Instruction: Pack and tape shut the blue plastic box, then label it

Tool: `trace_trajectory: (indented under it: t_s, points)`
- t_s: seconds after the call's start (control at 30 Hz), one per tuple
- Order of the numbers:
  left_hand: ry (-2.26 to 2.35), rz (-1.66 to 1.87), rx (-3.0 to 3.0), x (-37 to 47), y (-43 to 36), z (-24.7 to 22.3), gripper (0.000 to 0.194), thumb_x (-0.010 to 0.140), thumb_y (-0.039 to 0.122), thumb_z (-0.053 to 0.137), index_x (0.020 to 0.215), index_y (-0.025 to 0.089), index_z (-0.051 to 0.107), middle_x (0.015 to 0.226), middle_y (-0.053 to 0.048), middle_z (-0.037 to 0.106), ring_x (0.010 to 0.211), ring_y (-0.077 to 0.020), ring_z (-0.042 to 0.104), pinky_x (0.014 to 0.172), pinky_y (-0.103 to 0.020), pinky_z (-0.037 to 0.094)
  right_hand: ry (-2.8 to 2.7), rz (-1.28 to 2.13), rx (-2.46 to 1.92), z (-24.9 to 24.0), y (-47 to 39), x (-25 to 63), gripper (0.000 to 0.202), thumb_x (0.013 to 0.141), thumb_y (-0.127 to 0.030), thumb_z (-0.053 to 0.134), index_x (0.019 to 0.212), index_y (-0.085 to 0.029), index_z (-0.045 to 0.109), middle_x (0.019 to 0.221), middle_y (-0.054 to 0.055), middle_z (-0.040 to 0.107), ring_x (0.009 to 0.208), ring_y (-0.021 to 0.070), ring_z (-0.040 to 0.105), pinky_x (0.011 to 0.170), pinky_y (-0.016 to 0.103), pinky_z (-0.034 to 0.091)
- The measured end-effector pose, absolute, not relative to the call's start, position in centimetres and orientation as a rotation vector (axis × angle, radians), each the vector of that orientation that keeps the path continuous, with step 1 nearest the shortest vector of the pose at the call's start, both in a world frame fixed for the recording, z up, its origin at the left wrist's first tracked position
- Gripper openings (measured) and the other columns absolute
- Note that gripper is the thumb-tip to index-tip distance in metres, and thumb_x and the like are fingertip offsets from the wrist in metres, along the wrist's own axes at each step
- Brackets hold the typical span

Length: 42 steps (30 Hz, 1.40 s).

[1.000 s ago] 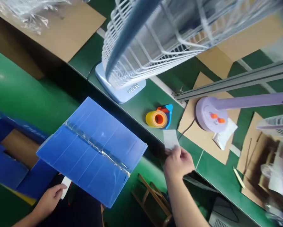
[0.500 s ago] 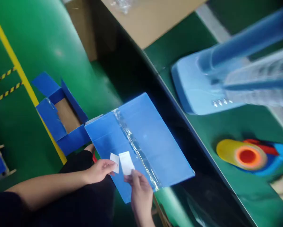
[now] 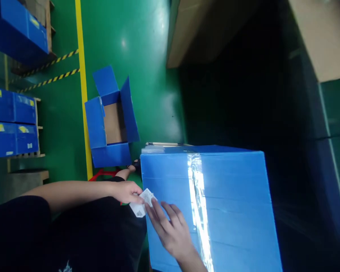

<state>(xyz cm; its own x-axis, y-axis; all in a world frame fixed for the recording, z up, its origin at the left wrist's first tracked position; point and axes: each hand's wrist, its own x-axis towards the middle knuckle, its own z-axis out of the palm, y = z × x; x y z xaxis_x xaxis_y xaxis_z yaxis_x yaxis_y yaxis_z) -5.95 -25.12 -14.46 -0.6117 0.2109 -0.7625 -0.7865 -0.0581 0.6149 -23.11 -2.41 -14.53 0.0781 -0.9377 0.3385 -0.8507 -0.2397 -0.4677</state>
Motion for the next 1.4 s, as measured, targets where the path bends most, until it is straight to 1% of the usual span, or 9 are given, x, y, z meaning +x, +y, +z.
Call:
trace_trajectory:
  t_s: [0.17,0.33,0.43,0.53,0.7,1.0,1.17,1.3,1.4]
  points:
    - [1.989,1.515,-0.505,-6.7,-29.5,-13.6,0.035,0.103,0.046,0.064,0.083,0.020,0.075,0.076,-0.003,0.073,0.072,-0.0166,0.066,0.066,-0.025,0.045,1.549,-0.977,-2.411,-14.5,-8.0,-25.7,0.044,0.108,-0.006,0.037,0.126,-0.007,0.077,0.129,0.013,0.077,0.114,0.0300,0.064,0.100,0.049,0.045]
    - [2.535,1.088,-1.008,-8.6,-35.1,-18.2,0.032,0.110,0.039,0.058,0.103,0.020,0.083,0.107,-0.008,0.080,0.100,-0.0226,0.074,0.086,-0.029,0.053,1.823,-0.779,-2.393,-16.3,-11.4,-28.8,0.042,0.101,-0.004,0.051,0.139,-0.003,0.068,0.135,0.017,0.075,0.105,0.0333,0.063,0.090,0.048,0.048]
    - [2.460,0.971,-1.016,-10.9,-37.9,-23.0,0.037,0.104,0.050,0.069,0.121,0.020,0.082,0.123,-0.010,0.080,0.114,-0.0275,0.074,0.094,-0.032,0.055,2.020,-0.645,-2.323,-18.6,-13.2,-30.0,0.053,0.097,-0.002,0.060,0.150,-0.010,0.061,0.137,0.014,0.075,0.103,0.0332,0.062,0.087,0.046,0.048]
    - [2.223,1.046,-0.828,-12.8,-39.0,-27.0,0.057,0.096,0.065,0.074,0.132,0.021,0.080,0.132,-0.012,0.078,0.118,-0.0320,0.074,0.092,-0.033,0.056,1.969,-0.489,-2.332,-20.8,-14.9,-30.3,0.045,0.100,-0.005,0.056,0.145,-0.009,0.063,0.139,0.017,0.074,0.111,0.0362,0.062,0.092,0.049,0.047]
    - [2.180,1.097,-0.746,-13.2,-38.5,-29.5,0.032,0.106,0.047,0.065,0.115,0.024,0.085,0.117,-0.009,0.082,0.110,-0.0307,0.076,0.087,-0.034,0.055,1.775,-0.412,-2.297,-23.0,-17.1,-29.9,0.034,0.104,-0.008,0.050,0.131,-0.003,0.070,0.132,0.018,0.075,0.116,0.0376,0.061,0.102,0.052,0.046]
    - [2.193,1.143,-0.910,-13.1,-39.2,-29.1,0.035,0.109,0.041,0.056,0.123,0.024,0.083,0.122,-0.009,0.081,0.113,-0.0296,0.076,0.092,-0.035,0.057,1.805,-0.330,-2.161,-24.6,-20.1,-29.1,0.034,0.104,-0.007,0.050,0.128,-0.009,0.074,0.127,0.013,0.078,0.115,0.0307,0.064,0.102,0.045,0.044]
    - [2.214,1.166,-0.915,-13.3,-39.5,-28.9,0.035,0.109,0.040,0.056,0.115,0.021,0.085,0.117,-0.012,0.082,0.109,-0.0300,0.077,0.090,-0.034,0.056,1.808,-0.138,-1.975,-25.0,-21.6,-29.3,0.029,0.111,-0.021,0.052,0.125,-0.017,0.076,0.124,0.007,0.080,0.108,0.0292,0.063,0.086,0.042,0.041]
    - [2.221,1.204,-0.943,-13.1,-39.3,-29.1,0.037,0.109,0.042,0.056,0.113,0.020,0.086,0.113,-0.013,0.082,0.105,-0.0312,0.077,0.087,-0.035,0.057,1.761,0.031,-1.896,-25.4,-22.4,-29.2,0.050,0.114,-0.054,0.050,0.141,-0.018,0.071,0.141,0.009,0.073,0.114,0.0339,0.060,0.092,0.046,0.042]
    - [2.240,1.216,-0.949,-12.4,-39.0,-29.5,0.041,0.110,0.046,0.053,0.114,0.021,0.085,0.114,-0.012,0.083,0.106,-0.0306,0.077,0.084,-0.034,0.055,1.758,0.194,-1.820,-25.3,-23.1,-28.7,0.059,0.113,-0.063,0.048,0.146,-0.018,0.067,0.146,0.011,0.070,0.124,0.0403,0.057,0.098,0.051,0.043]
